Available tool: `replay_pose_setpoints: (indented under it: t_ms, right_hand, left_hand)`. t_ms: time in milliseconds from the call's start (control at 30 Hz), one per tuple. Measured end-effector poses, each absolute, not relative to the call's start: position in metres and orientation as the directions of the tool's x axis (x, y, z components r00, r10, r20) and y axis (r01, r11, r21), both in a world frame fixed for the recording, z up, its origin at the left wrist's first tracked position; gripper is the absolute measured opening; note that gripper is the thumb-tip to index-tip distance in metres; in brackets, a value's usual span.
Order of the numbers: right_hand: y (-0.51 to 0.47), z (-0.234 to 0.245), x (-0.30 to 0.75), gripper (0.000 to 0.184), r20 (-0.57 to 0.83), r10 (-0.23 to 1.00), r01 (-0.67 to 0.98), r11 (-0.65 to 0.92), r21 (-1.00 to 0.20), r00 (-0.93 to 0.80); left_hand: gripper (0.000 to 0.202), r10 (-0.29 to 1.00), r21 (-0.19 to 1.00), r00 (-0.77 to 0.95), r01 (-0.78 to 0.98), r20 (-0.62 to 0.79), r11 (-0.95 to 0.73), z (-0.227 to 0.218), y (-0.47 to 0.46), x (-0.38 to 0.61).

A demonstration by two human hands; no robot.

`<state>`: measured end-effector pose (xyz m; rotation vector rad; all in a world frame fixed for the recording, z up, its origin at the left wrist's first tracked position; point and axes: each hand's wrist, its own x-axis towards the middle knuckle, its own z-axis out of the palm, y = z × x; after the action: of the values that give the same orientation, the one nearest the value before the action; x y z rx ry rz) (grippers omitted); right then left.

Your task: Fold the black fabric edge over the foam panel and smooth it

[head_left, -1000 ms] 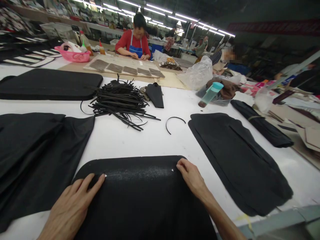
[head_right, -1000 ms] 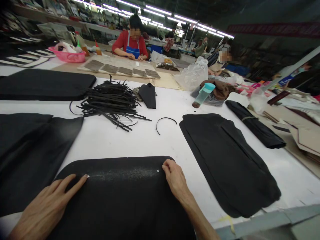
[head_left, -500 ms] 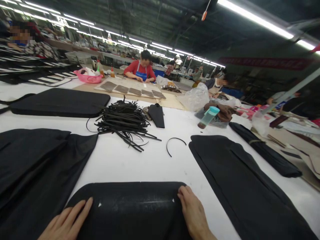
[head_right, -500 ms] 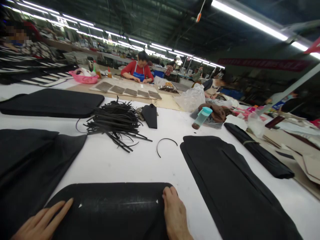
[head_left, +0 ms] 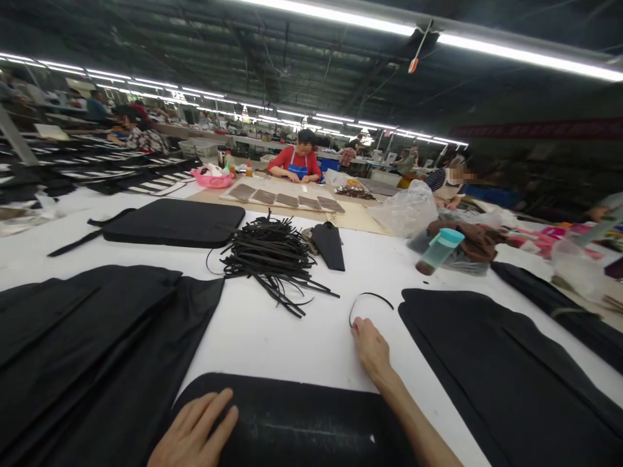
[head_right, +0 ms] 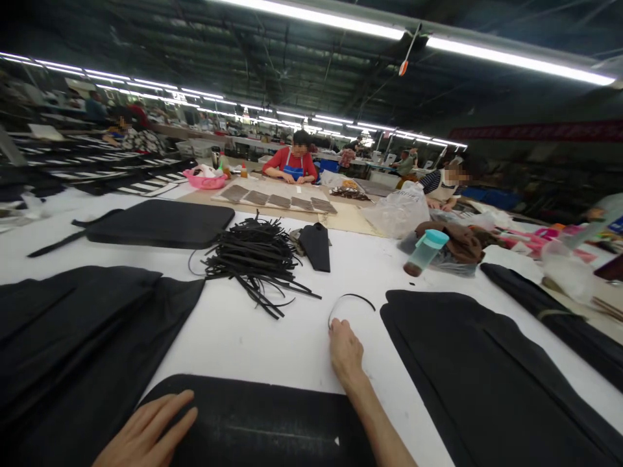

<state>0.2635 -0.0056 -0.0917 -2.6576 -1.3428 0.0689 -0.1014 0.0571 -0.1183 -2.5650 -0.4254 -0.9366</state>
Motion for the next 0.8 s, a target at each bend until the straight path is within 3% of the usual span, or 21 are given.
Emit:
replay_pose_setpoints:
  t_ms: [67, 200, 300, 367, 533, 633, 800]
  right_hand:
    - [-0.008, -0.089, 0.248, 0.015, 0.003, 0.851, 0.835, -0.515, -0.194, 0.526]
    - [-0.044, -0.062, 0.197, 0.018, -0.098, 0.954, 0.899, -0.299, -0.32, 0.282]
    - [-0.081, -0.037, 0.167, 0.02, -0.132, 0.989, 0.827, -0.129, -0.547, 0.066]
    - [-0.103, -0.03, 0.159, 0.019, -0.132, 0.991, 0.767, -0.097, -0.634, 0.017]
    - [-0.145, -0.046, 0.175, 0.022, -0.221, 0.946, 0.672, -0.323, -0.667, 0.236]
    - [-0.163, -0.063, 0.189, 0.025, -0.287, 0.877, 0.58, -0.472, -0.664, 0.386]
    - [-0.17, -0.081, 0.198, 0.023, -0.3, 0.833, 0.417, -0.505, -0.756, 0.464]
  left_hand:
    - [0.04, 0.203, -0.123, 0.744, 0.358, 0.637, -0.926, -0.098, 0.044, -0.094]
    - [0.043, 0.415, 0.326, 0.808, 0.292, 0.418, -0.899, -0.064, 0.017, -0.084]
    - [0.052, 0.475, 0.605, 0.861, 0.284, 0.18, -0.744, -0.052, 0.005, -0.076]
    - [0.055, 0.499, 0.729, 0.867, 0.333, 0.013, -0.598, -0.05, 0.001, -0.071]
    - [0.018, 0.484, 0.826, 0.856, 0.399, -0.18, -0.398, -0.055, 0.004, -0.068]
    - [0.022, 0.552, 0.814, 0.8, 0.472, -0.235, -0.338, -0.06, 0.011, -0.078]
    - [0.029, 0.673, 0.783, 0.653, 0.597, -0.348, -0.175, -0.065, 0.021, -0.096]
